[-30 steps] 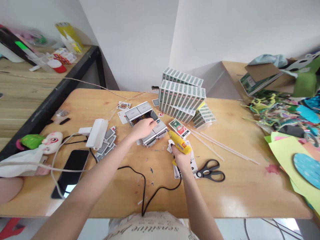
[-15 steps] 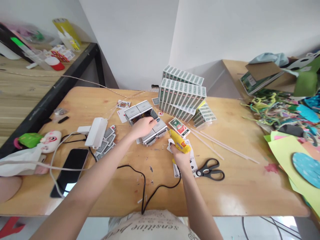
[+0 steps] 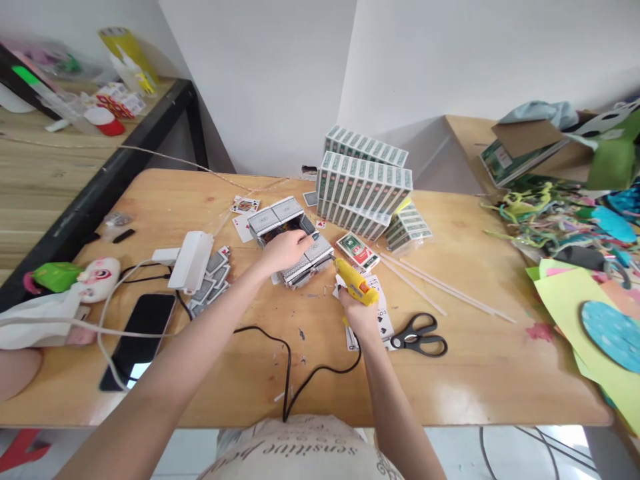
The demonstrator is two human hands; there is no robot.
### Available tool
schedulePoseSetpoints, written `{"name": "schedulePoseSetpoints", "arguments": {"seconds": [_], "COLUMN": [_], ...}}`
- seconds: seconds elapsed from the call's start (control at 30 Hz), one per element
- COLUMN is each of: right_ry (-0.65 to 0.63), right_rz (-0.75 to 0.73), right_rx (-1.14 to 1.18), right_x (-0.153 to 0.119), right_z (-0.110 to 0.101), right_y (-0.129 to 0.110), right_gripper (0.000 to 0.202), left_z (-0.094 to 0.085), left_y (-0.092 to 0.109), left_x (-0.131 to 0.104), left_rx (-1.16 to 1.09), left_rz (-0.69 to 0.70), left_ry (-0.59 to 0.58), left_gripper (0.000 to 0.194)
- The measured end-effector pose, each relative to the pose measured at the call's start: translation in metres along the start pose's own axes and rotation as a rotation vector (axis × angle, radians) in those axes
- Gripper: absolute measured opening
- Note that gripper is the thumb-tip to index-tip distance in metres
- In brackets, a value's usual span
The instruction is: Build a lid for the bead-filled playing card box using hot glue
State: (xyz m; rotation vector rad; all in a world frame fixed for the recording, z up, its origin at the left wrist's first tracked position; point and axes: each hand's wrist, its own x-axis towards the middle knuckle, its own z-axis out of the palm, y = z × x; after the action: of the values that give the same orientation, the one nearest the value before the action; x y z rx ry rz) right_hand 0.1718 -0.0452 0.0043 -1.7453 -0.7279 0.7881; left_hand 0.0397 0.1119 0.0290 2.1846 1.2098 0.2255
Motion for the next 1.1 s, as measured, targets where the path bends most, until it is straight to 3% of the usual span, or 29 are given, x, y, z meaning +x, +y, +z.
{"name": "schedulePoseSetpoints", "arguments": {"seconds": [0.37,0.5,0.57,0.63,0.77,0.83,1.1], "right_ry": [-0.010,-0.097,-0.147,-0.162,-0.193,-0.217,-0.135], "right_rz": [0.079,0.167,0.159,0.148,0.129,0.118,0.072], "right_rx": [0.019,0.045,0.080,0.133,0.264,0.300,0.159], "right_x": [-0.002,-0.002,-0.002,-0.002,-0.005,-0.007,-0.011], "right_z": [0.000,-0.006,-0.009,-0.010,-0.012,-0.013,-0.012], "right_y": [-0.009,-0.007,-0.006,-0.005,-0.006,-0.009,-0.011], "right_gripper": [0.015,0.017,0.017,0.017,0.017,0.018,0.024], "left_z": [-0.002,-0.004,-0.002,0.002,0.019,0.026,0.039], "left_y": [0.006,0.022,0.034,0.046,0.063,0.066,0.065], "left_x": [-0.006,-0.030,-0.049,-0.070,-0.101,-0.108,-0.110], "left_rx": [0.000,0.073,0.121,0.081,0.001,0.004,-0.122], "left_rz": [-0.038,0.078,0.153,0.172,0.149,0.118,0.020], "left_ry": [0.038,0.336,0.423,0.363,0.035,-0.058,-0.122], "left_gripper": [0.035,0.023,0.021,0.016,0.016,0.017,0.010]}}
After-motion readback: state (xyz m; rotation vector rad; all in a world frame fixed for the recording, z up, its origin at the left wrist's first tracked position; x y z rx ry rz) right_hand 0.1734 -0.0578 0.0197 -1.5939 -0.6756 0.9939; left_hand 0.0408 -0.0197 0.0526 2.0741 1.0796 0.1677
